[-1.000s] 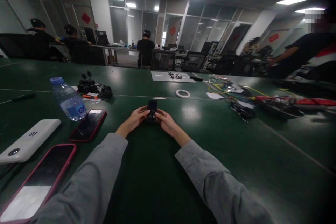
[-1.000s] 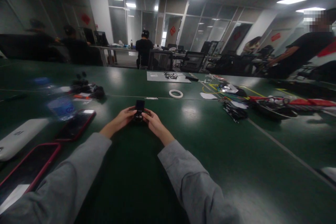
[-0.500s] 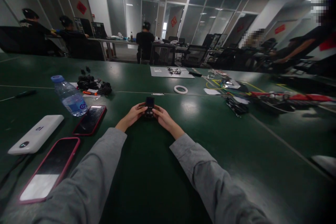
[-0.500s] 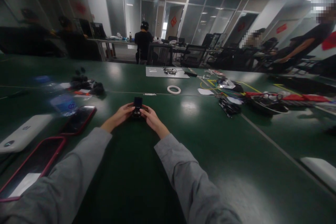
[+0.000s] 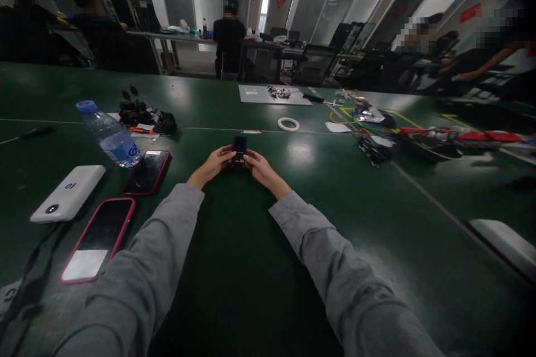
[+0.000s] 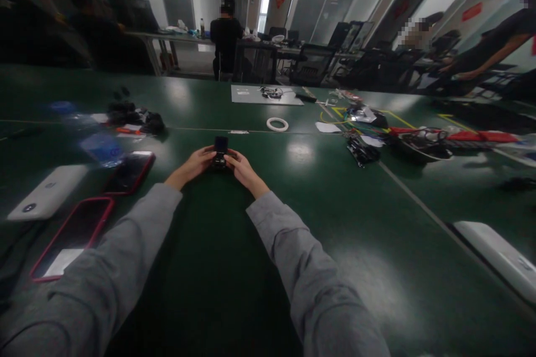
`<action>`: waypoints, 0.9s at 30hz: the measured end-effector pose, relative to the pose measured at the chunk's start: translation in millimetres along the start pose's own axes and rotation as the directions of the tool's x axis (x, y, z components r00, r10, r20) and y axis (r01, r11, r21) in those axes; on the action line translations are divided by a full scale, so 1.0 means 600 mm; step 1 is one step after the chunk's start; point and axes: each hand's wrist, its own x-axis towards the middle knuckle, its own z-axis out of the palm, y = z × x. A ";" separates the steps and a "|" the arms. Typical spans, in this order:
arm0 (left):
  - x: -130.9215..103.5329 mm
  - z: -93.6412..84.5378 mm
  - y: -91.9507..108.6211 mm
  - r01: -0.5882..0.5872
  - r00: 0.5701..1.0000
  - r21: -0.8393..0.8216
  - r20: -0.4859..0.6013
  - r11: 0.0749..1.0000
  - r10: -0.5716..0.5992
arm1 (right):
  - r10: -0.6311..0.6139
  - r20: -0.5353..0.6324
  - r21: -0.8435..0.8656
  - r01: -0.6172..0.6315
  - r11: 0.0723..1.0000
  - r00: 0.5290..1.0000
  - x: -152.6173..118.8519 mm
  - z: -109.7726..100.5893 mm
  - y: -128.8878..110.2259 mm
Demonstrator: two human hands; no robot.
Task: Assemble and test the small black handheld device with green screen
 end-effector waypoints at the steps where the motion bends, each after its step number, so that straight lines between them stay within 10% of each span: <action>1: 0.001 0.000 -0.001 -0.005 1.000 -0.001 -0.001 1.000 0.005 | -0.002 -0.003 0.000 0.002 1.000 1.000 -0.001 0.001 0.000; 27: 0.003 0.000 0.003 0.037 0.998 0.009 -0.043 0.999 -0.037 | 0.009 -0.001 0.003 -0.009 1.000 1.000 0.006 -0.006 0.001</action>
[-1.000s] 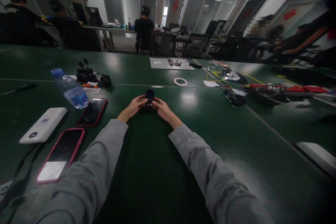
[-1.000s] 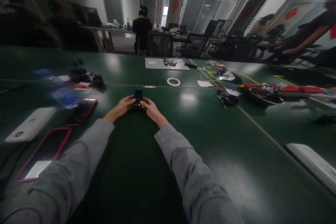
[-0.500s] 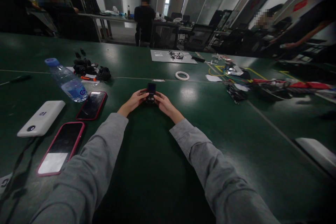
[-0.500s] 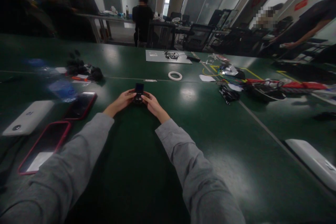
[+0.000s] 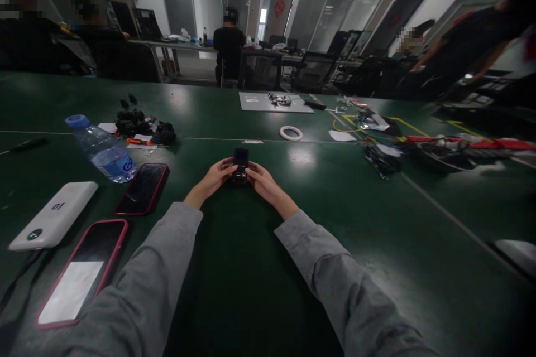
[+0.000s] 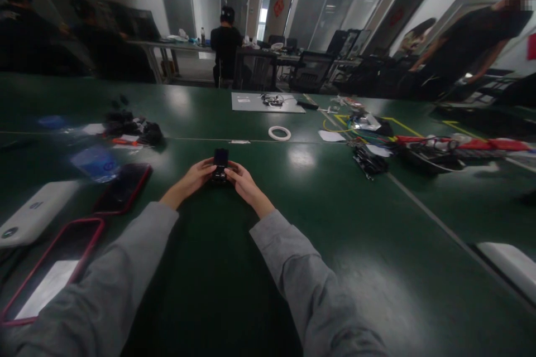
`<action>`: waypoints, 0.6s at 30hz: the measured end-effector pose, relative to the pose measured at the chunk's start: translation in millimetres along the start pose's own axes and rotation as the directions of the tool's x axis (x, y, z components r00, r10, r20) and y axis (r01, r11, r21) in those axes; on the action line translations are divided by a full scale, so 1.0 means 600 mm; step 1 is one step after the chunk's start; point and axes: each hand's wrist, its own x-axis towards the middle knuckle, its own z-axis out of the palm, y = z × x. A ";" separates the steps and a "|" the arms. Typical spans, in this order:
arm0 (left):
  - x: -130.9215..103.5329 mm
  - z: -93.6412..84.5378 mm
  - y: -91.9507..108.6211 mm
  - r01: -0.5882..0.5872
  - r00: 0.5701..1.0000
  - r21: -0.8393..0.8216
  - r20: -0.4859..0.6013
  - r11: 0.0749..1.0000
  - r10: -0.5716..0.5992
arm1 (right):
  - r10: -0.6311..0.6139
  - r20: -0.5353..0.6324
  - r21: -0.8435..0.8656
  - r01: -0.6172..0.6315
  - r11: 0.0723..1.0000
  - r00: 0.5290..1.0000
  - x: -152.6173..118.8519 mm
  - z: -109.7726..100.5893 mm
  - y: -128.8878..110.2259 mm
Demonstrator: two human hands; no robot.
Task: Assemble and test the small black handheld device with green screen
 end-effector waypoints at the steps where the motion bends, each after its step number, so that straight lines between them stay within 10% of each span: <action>1: 0.000 0.000 0.001 0.005 1.000 0.001 -0.002 1.000 -0.005 | 0.002 -0.003 -0.005 -0.002 1.000 1.000 0.001 -0.001 0.001; 18: -0.004 0.003 0.009 0.047 0.998 -0.001 0.035 0.999 -0.047 | 0.010 -0.006 -0.029 -0.010 1.000 1.000 -0.002 -0.003 -0.001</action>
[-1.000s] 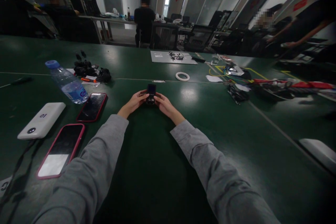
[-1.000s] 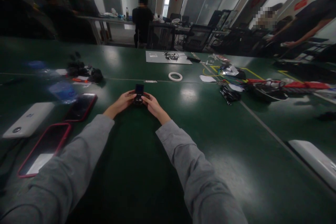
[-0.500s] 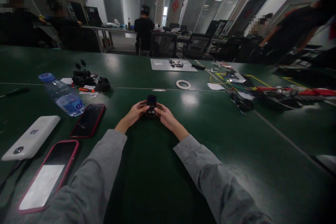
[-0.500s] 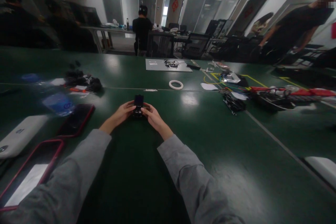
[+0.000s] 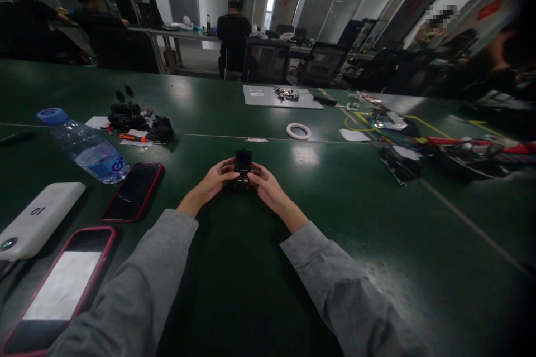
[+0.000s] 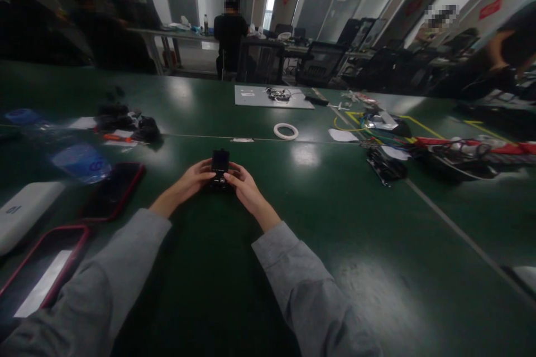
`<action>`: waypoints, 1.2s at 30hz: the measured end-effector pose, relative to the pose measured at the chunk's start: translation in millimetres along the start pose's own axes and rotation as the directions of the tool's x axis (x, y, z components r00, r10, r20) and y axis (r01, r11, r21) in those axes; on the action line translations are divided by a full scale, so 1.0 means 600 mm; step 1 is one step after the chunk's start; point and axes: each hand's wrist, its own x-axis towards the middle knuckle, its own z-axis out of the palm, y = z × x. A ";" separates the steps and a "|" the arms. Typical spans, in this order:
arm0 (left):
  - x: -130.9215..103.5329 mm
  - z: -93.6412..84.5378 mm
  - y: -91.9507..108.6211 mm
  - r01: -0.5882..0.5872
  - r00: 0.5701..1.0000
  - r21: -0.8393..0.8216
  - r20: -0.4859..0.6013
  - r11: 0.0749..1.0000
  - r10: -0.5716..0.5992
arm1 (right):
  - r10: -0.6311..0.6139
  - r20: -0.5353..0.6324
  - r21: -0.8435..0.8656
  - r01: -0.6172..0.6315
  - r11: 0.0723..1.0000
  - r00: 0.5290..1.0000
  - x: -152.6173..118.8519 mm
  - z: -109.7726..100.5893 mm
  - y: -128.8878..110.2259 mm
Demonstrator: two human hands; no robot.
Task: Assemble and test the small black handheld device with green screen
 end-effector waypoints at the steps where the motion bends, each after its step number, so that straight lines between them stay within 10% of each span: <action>1: 0.001 0.000 -0.001 -0.006 1.000 -0.002 0.002 1.000 0.006 | -0.004 -0.001 -0.003 0.004 1.000 1.000 0.000 0.000 0.000; 36: -0.010 0.019 0.008 -0.032 0.999 0.031 -0.030 0.999 0.032 | -0.068 -0.007 -0.091 0.067 0.994 0.998 0.000 0.001 0.011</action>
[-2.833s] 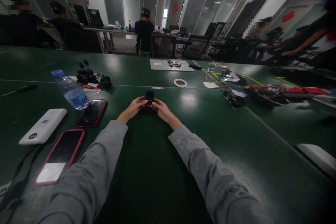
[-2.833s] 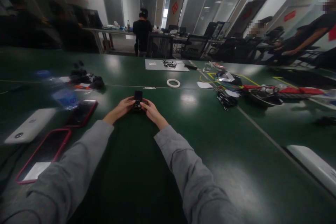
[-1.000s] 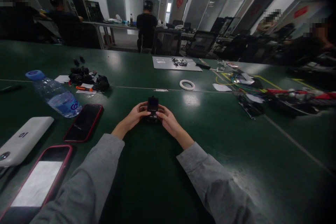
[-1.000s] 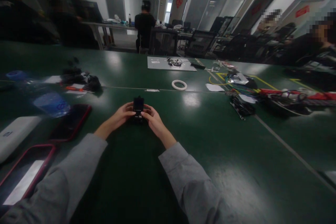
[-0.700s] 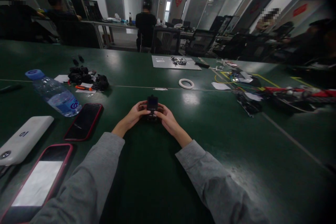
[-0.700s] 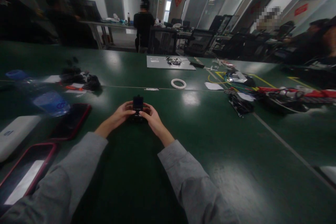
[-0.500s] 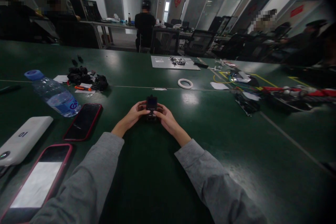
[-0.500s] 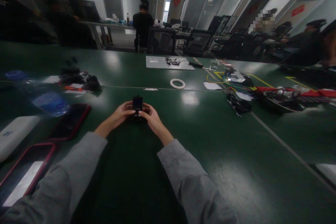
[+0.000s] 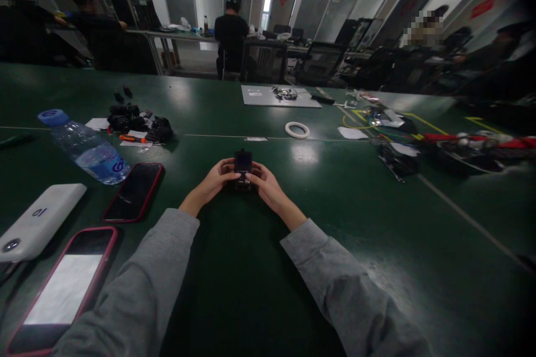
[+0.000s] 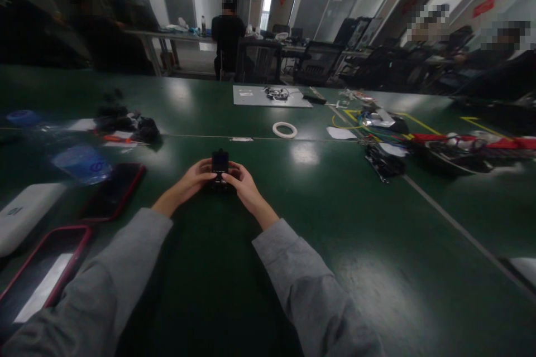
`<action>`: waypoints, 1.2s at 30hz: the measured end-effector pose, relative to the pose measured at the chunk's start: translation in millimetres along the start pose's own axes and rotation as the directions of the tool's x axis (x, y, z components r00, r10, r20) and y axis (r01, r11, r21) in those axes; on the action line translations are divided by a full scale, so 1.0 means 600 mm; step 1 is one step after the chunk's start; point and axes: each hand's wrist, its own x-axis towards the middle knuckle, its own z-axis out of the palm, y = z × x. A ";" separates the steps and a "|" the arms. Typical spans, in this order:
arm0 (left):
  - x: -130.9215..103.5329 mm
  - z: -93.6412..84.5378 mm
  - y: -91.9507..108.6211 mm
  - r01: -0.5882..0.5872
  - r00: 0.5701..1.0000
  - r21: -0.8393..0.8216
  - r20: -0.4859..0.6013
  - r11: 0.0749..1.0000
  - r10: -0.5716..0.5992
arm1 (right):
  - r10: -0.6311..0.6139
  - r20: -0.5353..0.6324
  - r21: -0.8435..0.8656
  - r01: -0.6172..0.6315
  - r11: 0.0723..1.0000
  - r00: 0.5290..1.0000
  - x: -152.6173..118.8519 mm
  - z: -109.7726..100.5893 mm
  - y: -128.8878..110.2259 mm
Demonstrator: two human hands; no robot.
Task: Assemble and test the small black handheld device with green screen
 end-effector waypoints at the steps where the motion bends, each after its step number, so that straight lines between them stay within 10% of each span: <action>1: -0.001 0.001 0.002 0.010 1.000 0.001 -0.002 1.000 -0.009 | 0.001 0.000 -0.002 -0.001 1.000 1.000 0.000 -0.001 0.001; 36: 0.000 -0.008 -0.002 0.011 1.000 0.020 0.021 1.000 -0.011 | 0.016 0.002 -0.005 -0.016 1.000 1.000 -0.002 -0.002 -0.001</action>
